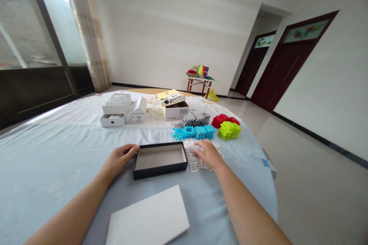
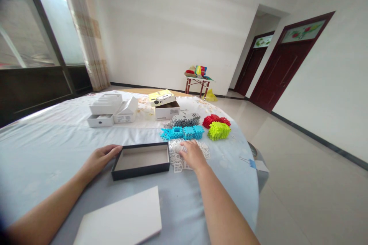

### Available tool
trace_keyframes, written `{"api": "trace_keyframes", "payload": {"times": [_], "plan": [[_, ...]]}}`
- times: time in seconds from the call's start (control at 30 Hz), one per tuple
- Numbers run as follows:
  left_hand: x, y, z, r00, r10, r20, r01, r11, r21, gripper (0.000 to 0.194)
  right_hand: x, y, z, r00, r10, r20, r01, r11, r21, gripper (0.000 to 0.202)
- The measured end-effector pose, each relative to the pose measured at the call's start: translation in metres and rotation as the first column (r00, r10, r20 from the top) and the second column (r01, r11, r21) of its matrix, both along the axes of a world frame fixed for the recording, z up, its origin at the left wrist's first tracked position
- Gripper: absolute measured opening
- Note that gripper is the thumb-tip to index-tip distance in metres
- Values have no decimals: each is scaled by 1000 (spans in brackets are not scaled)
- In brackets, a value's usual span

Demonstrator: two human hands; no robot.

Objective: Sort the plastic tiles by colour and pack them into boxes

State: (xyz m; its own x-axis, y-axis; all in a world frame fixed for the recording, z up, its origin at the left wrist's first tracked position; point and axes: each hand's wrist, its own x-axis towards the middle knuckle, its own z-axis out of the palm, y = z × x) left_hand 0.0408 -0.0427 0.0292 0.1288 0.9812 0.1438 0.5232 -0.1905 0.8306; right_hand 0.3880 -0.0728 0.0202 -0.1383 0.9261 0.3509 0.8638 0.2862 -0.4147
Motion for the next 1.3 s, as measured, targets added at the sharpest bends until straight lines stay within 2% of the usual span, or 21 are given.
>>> {"api": "trace_keyframes", "payload": {"times": [0.27, 0.53, 0.67, 0.77, 0.9, 0.97, 1.13, 1.23, 1.3], "plan": [[2, -1, 0, 999, 16, 29, -16, 1000, -9, 51, 0, -9, 9, 997, -24, -78, 24, 1000, -2, 19], [4, -7, 6, 999, 13, 39, -12, 999, -29, 48, 15, -9, 4, 951, -133, -277, 134, 991, -16, 21], [4, -9, 9, 999, 2, 36, -2, 1000, -23, 47, 12, -7, 12, 910, -145, -387, 167, 986, 23, 24], [3, -9, 9, 999, -10, 44, 10, 1000, -6, 48, -3, -6, 27, 881, -75, -466, 119, 991, 67, 27], [3, -8, 8, 999, -14, 31, 13, 1000, 9, 49, -38, -7, 51, 866, 61, -497, -28, 997, 73, 26], [2, -8, 7, 1000, -14, 19, 14, 1000, 16, 49, -56, -8, 57, 861, 123, -494, -109, 992, 56, 25], [1, -11, 5, 999, -40, -2, 40, 998, 47, 48, -87, -13, 55, 828, 213, -519, -242, 970, 13, 29], [1, -10, 3, 999, -29, -24, 31, 996, 81, 48, -89, -14, 51, 806, 227, -546, -274, 962, -5, 34], [0, -8, 0, 999, -3, -47, 8, 993, 118, 47, -81, -13, 51, 830, 209, -517, -241, 971, 6, 31]]}}
